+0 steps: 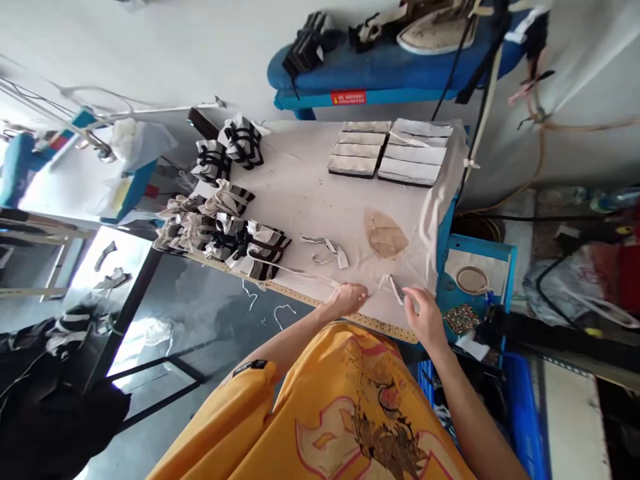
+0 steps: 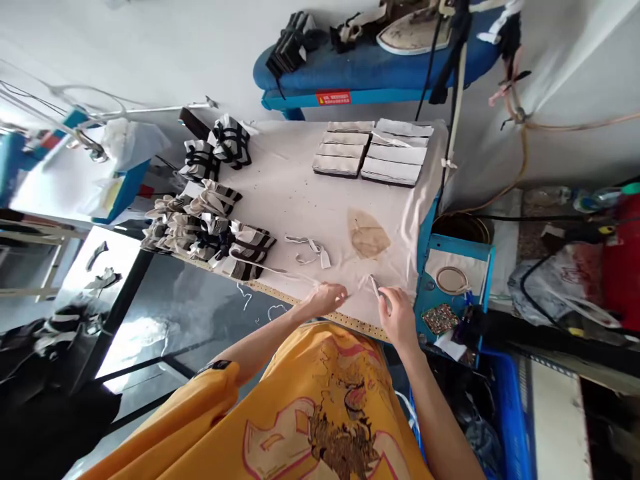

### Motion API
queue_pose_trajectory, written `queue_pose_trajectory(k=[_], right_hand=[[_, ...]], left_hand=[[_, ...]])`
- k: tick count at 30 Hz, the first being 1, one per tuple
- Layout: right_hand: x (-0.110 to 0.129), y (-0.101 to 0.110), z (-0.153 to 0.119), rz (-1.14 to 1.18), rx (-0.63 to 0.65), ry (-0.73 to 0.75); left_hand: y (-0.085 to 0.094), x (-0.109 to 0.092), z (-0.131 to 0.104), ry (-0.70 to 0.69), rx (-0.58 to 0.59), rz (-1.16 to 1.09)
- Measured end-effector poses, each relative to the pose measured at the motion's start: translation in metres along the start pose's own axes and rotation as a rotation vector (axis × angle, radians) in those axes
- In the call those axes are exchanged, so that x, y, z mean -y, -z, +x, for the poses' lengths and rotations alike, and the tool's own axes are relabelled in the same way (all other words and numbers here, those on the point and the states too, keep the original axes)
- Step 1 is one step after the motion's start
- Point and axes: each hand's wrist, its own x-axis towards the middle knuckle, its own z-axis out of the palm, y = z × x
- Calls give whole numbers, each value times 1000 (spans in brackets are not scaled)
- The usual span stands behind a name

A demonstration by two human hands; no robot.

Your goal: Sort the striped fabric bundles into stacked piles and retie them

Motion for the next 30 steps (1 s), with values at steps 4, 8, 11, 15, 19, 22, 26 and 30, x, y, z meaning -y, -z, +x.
queue_pose_trajectory(k=[4,8,11,15,19,22,26,30], right_hand=[[37,-28,23,274,301,-37],[64,-58,35,406,531,-129],[71,-84,53,387,433,-192],[68,-134,93,363,203,-310],[67,-183,124,374,47,-458],[78,-200,131,433,-26,-520],[117,-198,124,602,-49,-554],[166,-173,124,836,-59,-558]], left_hand=[[16,-6,-23,-160,29,-137],[68,27,-21,-151,-99,-182],[108,71,-6,-93,-249,-138],[131,124,25,8,-354,-33],[111,143,44,20,-252,10],[95,141,40,-37,-120,-18],[108,129,29,-196,65,-141],[159,93,34,-356,117,-303]])
